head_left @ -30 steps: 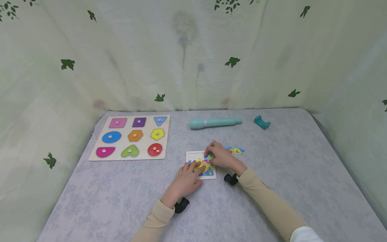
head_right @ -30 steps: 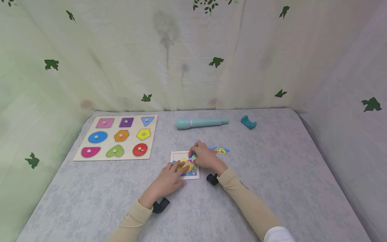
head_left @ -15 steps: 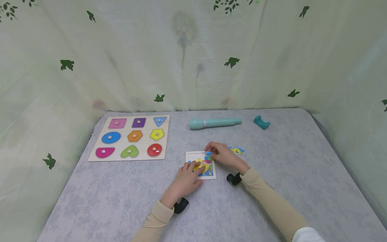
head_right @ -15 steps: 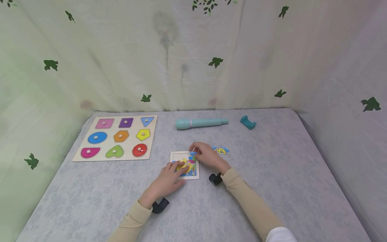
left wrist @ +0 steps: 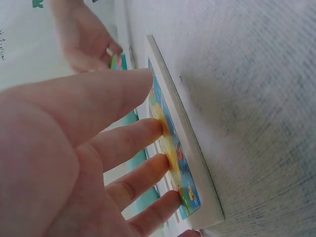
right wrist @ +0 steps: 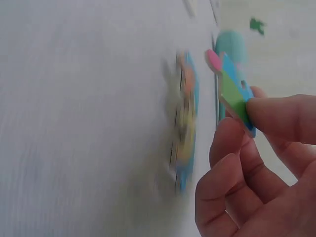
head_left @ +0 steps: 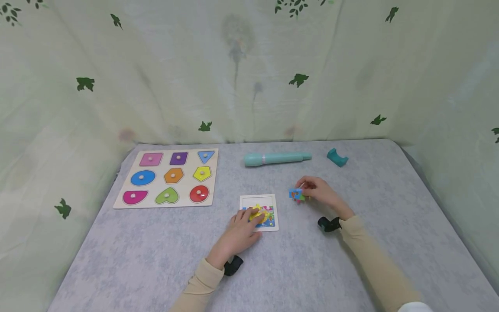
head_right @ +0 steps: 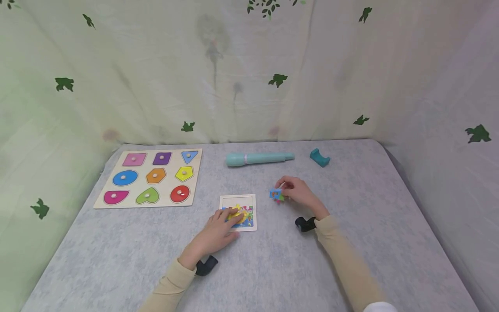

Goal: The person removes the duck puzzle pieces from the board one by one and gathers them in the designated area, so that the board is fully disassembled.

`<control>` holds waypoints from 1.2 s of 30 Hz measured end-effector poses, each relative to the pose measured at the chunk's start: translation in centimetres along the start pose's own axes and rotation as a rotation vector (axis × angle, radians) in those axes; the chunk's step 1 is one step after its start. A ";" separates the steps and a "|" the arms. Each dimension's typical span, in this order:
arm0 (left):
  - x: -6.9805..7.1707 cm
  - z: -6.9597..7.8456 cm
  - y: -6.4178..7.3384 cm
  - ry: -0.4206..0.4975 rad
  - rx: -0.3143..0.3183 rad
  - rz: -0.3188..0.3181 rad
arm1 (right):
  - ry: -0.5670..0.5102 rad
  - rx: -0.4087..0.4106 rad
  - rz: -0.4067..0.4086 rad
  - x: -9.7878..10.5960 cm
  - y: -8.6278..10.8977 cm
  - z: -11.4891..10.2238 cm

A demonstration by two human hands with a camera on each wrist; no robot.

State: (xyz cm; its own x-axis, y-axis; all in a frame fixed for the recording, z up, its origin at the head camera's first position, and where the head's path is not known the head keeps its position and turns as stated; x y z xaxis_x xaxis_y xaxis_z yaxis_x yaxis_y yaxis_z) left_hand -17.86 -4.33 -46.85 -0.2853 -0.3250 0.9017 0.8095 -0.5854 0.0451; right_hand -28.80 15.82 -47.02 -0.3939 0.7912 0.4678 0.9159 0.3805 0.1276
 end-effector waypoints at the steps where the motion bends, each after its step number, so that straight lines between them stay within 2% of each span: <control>1: 0.0 0.0 0.0 -0.002 0.001 0.000 | 0.003 -0.007 0.006 0.8 0.3 0.6; 6: -0.1 -0.1 0.1 -0.012 -0.005 0.008 | 0.046 -0.066 0.050 3.9 1.5 3.1; 10: 0.0 0.0 0.2 -0.009 -0.006 0.010 | 0.113 -0.089 0.072 4.8 1.8 3.5; 19: 0.0 0.0 0.2 -0.011 -0.013 0.018 | 0.345 -0.063 0.071 4.0 1.5 2.9; 24: -0.1 -0.1 0.4 -0.021 -0.022 0.038 | 0.415 -0.069 0.082 3.5 1.5 2.3; 31: -0.1 -0.5 0.5 -0.020 -0.035 0.049 | 0.445 -0.097 0.099 3.3 1.4 2.4; 34: 0.0 -0.5 0.6 0.010 -0.045 0.048 | 0.435 -0.065 0.112 2.9 1.3 1.8; 36: 0.0 -0.6 0.8 0.034 -0.043 0.038 | 0.390 -0.022 0.107 2.0 1.3 0.8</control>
State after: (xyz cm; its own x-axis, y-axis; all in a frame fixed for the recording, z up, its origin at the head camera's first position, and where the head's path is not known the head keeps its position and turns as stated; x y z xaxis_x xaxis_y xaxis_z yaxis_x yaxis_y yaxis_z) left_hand -17.53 -5.21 -47.07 -0.2726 -0.3721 0.8872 0.7974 -0.6034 -0.0081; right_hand -28.52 18.30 -46.62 -0.2408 0.5830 0.7759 0.9534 0.2917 0.0768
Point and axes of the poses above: each hand's wrist, its own y-axis away from the middle knuckle, its own x-axis out of the back of the hand, z = x × y, the point moved 9 cm from there along -y, towards the middle knuckle, and after that the axes turned 4 degrees about -x, right-handed, at the moved point
